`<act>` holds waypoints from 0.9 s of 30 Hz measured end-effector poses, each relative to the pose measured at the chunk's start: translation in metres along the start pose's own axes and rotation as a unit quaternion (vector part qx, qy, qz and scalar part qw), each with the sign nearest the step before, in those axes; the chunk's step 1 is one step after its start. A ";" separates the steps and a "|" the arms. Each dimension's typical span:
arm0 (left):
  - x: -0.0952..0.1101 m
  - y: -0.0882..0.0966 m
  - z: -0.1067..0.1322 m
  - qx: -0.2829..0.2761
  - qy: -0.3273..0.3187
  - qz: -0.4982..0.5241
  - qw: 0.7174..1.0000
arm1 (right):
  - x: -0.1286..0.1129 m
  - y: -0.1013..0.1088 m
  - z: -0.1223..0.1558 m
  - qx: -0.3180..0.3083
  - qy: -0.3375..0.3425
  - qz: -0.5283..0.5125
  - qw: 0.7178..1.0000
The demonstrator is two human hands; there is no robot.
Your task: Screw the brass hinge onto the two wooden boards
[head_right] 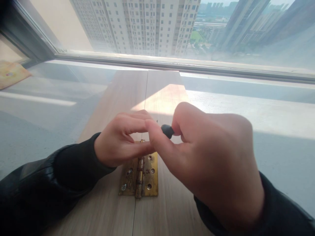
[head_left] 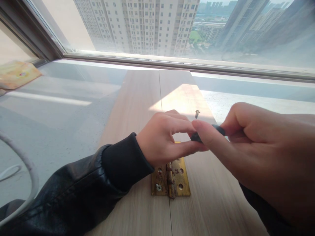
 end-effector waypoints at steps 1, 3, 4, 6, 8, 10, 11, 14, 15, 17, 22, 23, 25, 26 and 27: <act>-0.001 -0.001 0.000 -0.016 0.000 0.015 1.000 | -0.001 0.003 0.000 0.015 0.013 0.041 0.999; -0.004 -0.004 0.001 -0.051 0.011 0.040 0.998 | -0.002 0.006 -0.002 0.014 0.040 0.057 0.997; -0.006 -0.004 0.001 -0.067 0.022 0.049 0.996 | -0.001 0.005 -0.003 -0.003 0.048 0.017 0.999; -0.011 -0.005 0.003 -0.093 0.038 0.067 0.993 | 0.002 0.000 -0.003 -0.065 0.069 -0.097 0.991; -0.012 -0.007 0.004 -0.115 0.038 0.089 0.989 | 0.002 -0.006 0.000 -0.136 0.099 -0.201 0.965; -0.012 -0.007 0.005 -0.125 0.039 0.103 0.986 | 0.003 -0.008 0.003 -0.175 0.113 -0.246 0.946; -0.012 -0.008 0.004 -0.128 0.040 0.105 0.985 | 0.004 -0.008 0.004 -0.180 0.115 -0.248 0.945; -0.011 -0.008 0.003 -0.132 0.039 0.113 0.984 | 0.005 -0.007 0.004 -0.170 0.121 -0.205 0.956; -0.010 -0.008 0.002 -0.131 0.037 0.115 0.984 | 0.004 -0.006 0.004 -0.163 0.127 -0.188 0.960; -0.010 -0.008 0.001 -0.128 0.040 0.118 0.984 | 0.001 -0.006 0.005 -0.155 0.139 -0.161 0.965; -0.014 -0.001 0.002 -0.082 0.068 0.126 0.986 | 0.002 -0.007 0.004 -0.100 0.119 -0.080 0.985; -0.014 0.002 0.002 -0.066 0.071 0.112 0.989 | 0.003 -0.006 0.004 -0.081 0.113 -0.066 0.988; -0.012 0.004 0.002 -0.044 0.069 0.078 0.994 | 0.002 -0.007 0.002 -0.059 0.103 -0.042 0.992; -0.010 0.005 0.001 -0.037 0.060 0.060 0.996 | 0.000 -0.008 0.001 -0.052 0.099 -0.030 0.993; -0.008 0.005 0.001 -0.028 0.050 0.045 0.997 | -0.001 -0.008 0.001 -0.041 0.093 -0.016 0.995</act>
Point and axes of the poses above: each hand's wrist, its own z-axis away from the middle knuckle, its own y-axis out of the back of the hand, x = y × z, the point moved 8 cm from there along -z, towards the middle knuckle, and after that the axes turned 15 degrees about z, right-handed, at the moved point
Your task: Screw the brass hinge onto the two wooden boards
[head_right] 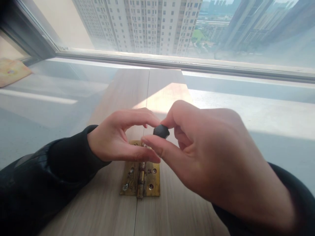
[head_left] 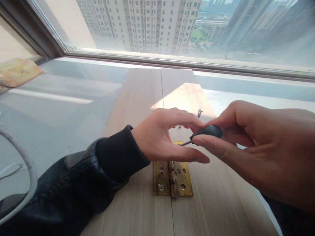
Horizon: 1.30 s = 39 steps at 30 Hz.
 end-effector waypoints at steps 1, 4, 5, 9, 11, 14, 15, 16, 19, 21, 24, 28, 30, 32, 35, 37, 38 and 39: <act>0.002 0.001 0.000 0.017 -0.009 -0.015 1.000 | -0.002 0.000 -0.001 0.008 -0.005 0.016 1.000; 0.006 0.008 0.001 0.082 -0.023 -0.062 0.994 | -0.007 0.001 -0.001 0.040 -0.019 0.062 0.997; 0.006 0.009 0.001 0.091 -0.024 -0.072 0.993 | -0.007 0.002 -0.001 0.047 -0.022 0.070 0.996; 0.007 0.008 0.003 0.075 -0.038 -0.078 0.993 | -0.001 -0.001 0.000 0.015 -0.024 0.007 1.000; 0.008 0.007 0.003 0.058 -0.056 -0.078 0.994 | 0.004 -0.008 0.001 -0.046 -0.015 -0.090 0.995; 0.004 0.003 0.002 0.009 -0.055 -0.049 0.997 | 0.008 -0.012 0.004 -0.109 0.015 -0.190 0.976; 0.002 0.002 0.002 -0.005 -0.049 -0.035 0.998 | 0.010 -0.011 0.005 -0.111 0.020 -0.196 0.974; 0.000 0.001 0.001 -0.016 -0.042 -0.023 0.999 | 0.012 -0.010 0.005 -0.107 0.022 -0.190 0.976; 0.000 -0.002 0.000 -0.028 -0.038 -0.013 0.999 | 0.015 -0.008 0.005 -0.081 0.010 -0.138 0.987; 0.001 -0.003 -0.001 -0.025 -0.024 -0.017 0.999 | 0.011 -0.006 0.004 -0.060 0.007 -0.083 0.995; 0.002 0.000 0.000 0.011 -0.004 -0.053 0.999 | 0.003 -0.002 0.002 -0.014 -0.009 -0.008 1.000; 0.003 0.005 0.002 0.053 -0.004 -0.091 0.994 | -0.009 0.000 0.005 0.032 -0.029 0.058 0.997; 0.004 0.005 0.003 0.053 -0.009 -0.095 0.994 | -0.012 0.001 0.008 0.047 -0.038 0.087 0.994; 0.003 0.005 0.003 0.041 -0.012 -0.095 0.995 | -0.012 0.000 0.008 0.046 -0.043 0.088 0.994; 0.002 0.001 0.002 0.003 -0.025 -0.057 0.998 | -0.009 -0.003 0.003 -0.003 -0.018 -0.014 1.000; 0.002 -0.002 0.001 -0.030 -0.039 -0.012 0.999 | -0.007 -0.006 0.001 -0.055 0.014 -0.108 0.993; 0.001 -0.005 0.001 -0.049 -0.040 0.008 0.998 | -0.006 -0.008 0.001 -0.079 0.032 -0.140 0.986; 0.000 -0.007 0.000 -0.067 -0.038 0.018 0.997 | -0.004 -0.008 0.002 -0.091 0.047 -0.155 0.983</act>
Point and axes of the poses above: each hand's wrist, its own z-axis away from the middle knuckle, its own y-axis out of the back of the hand, x = y × z, the point moved 8 cm from there along -z, towards the middle knuckle, and after that the axes turned 15 degrees about z, right-handed, at the moved point
